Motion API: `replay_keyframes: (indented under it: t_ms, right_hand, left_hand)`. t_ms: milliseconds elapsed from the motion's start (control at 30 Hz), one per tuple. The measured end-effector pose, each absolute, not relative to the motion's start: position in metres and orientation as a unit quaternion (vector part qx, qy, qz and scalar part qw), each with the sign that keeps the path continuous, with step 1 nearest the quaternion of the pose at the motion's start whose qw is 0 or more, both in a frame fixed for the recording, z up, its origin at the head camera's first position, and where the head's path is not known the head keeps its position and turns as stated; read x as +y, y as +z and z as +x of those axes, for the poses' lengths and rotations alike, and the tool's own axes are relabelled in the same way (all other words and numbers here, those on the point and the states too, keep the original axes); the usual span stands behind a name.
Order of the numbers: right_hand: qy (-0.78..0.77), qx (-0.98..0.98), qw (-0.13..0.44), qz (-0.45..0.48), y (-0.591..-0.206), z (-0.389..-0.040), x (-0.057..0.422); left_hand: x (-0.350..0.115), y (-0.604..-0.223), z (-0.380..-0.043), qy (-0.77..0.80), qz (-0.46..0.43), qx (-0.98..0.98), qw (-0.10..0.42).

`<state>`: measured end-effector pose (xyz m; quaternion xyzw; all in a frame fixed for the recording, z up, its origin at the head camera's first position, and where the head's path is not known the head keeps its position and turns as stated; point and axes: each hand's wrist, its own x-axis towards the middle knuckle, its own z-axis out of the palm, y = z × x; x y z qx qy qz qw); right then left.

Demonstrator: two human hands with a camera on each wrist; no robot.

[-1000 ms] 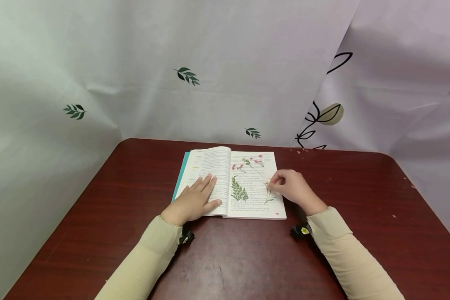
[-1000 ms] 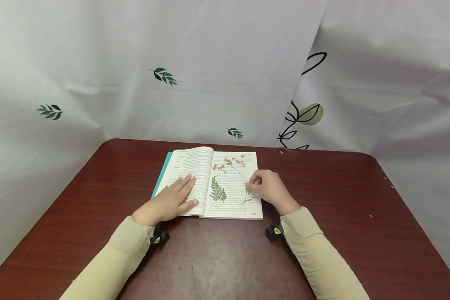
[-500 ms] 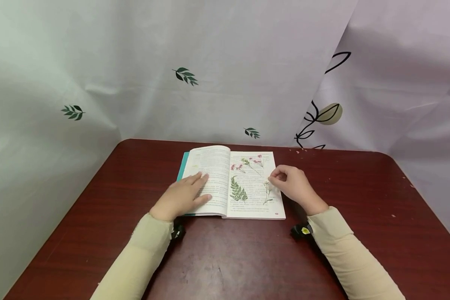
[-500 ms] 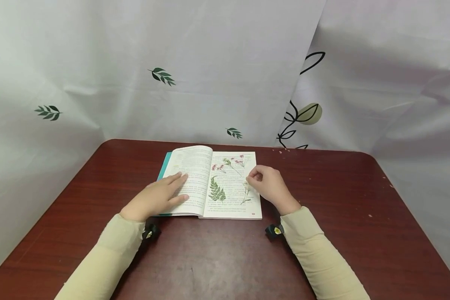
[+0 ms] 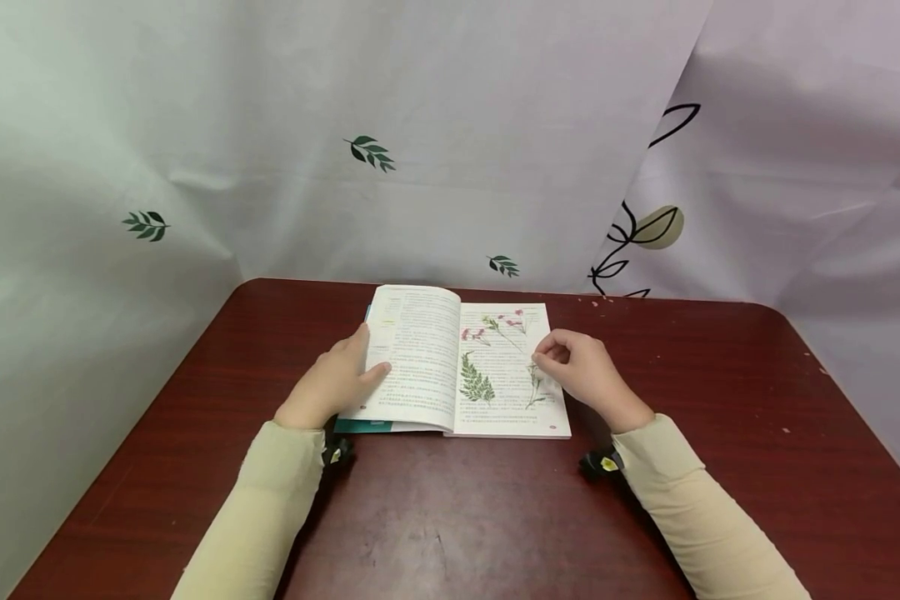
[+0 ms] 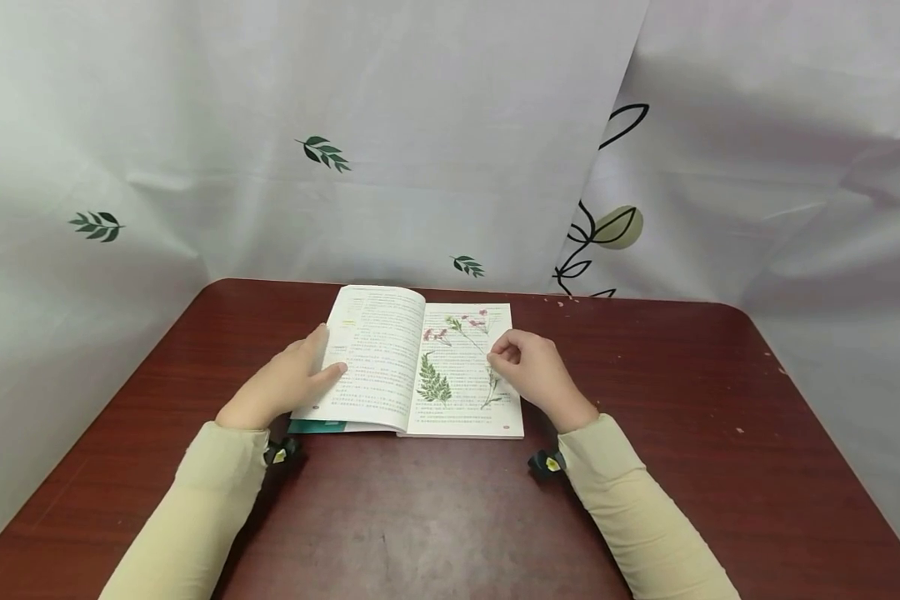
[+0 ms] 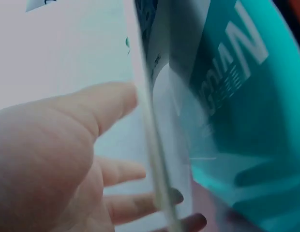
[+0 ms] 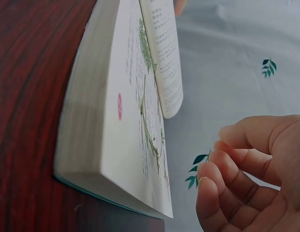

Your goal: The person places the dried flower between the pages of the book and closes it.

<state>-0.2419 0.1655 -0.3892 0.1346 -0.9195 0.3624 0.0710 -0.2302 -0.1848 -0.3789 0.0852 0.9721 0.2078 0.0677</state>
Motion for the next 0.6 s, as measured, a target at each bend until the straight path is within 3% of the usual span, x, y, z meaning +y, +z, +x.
replay_keyframes:
  t_ms: [233, 600]
  right_hand:
    - [0.359, -0.919, 0.071, 0.149, -0.392, -0.243, 0.165]
    - [0.389, -0.899, 0.036, 0.197, -0.386, -0.227, 0.145]
  left_hand:
    - [-0.185, -0.382, -0.236, 0.262, 0.004, 0.961, 0.086]
    - [-0.188, -0.383, -0.239, 0.290, -0.014, 0.951, 0.100]
